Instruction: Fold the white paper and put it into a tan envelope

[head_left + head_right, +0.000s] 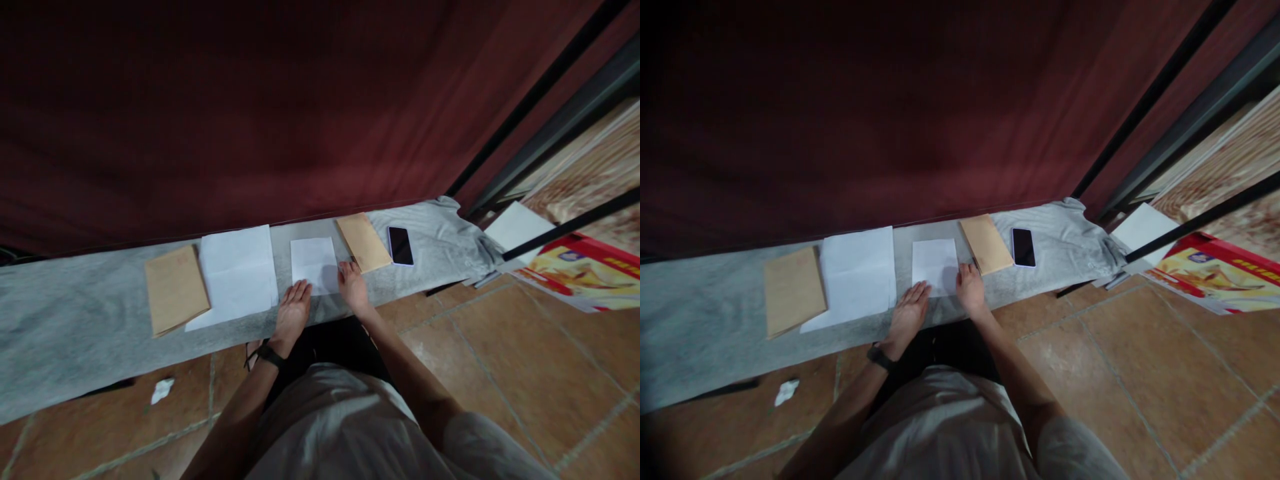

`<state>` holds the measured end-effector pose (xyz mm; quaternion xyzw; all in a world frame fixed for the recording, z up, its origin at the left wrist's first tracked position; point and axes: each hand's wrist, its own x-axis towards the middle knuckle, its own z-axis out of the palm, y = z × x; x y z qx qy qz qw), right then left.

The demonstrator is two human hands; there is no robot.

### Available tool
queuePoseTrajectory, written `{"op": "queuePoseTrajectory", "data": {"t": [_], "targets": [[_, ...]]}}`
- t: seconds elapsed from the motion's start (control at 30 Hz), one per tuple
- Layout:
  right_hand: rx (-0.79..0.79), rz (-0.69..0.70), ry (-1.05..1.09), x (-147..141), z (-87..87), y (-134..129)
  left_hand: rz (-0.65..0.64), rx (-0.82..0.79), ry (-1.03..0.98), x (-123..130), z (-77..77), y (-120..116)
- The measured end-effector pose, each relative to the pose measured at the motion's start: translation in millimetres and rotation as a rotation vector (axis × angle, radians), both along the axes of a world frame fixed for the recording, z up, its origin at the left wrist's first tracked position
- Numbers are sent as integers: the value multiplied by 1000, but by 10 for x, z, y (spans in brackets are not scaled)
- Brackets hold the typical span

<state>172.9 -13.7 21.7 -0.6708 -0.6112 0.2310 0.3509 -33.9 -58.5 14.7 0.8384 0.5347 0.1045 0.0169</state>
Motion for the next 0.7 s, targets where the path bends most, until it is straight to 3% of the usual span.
{"op": "queuePoseTrajectory", "data": {"t": [0.17, 0.23, 0.47, 0.7], "targets": [[123, 405, -237, -105, -8, -189, 4, -2, -35, 4, 10, -8], [142, 490, -330, -142, -56, -243, 9, -2, -62, 2, 33, -21], [104, 397, -418, -114, -127, -287, 41, -25, -95, 108, 146, -4], [101, 376, -432, -143, -170, -307, -50, -108, -135, 444, 100, 316]]}}
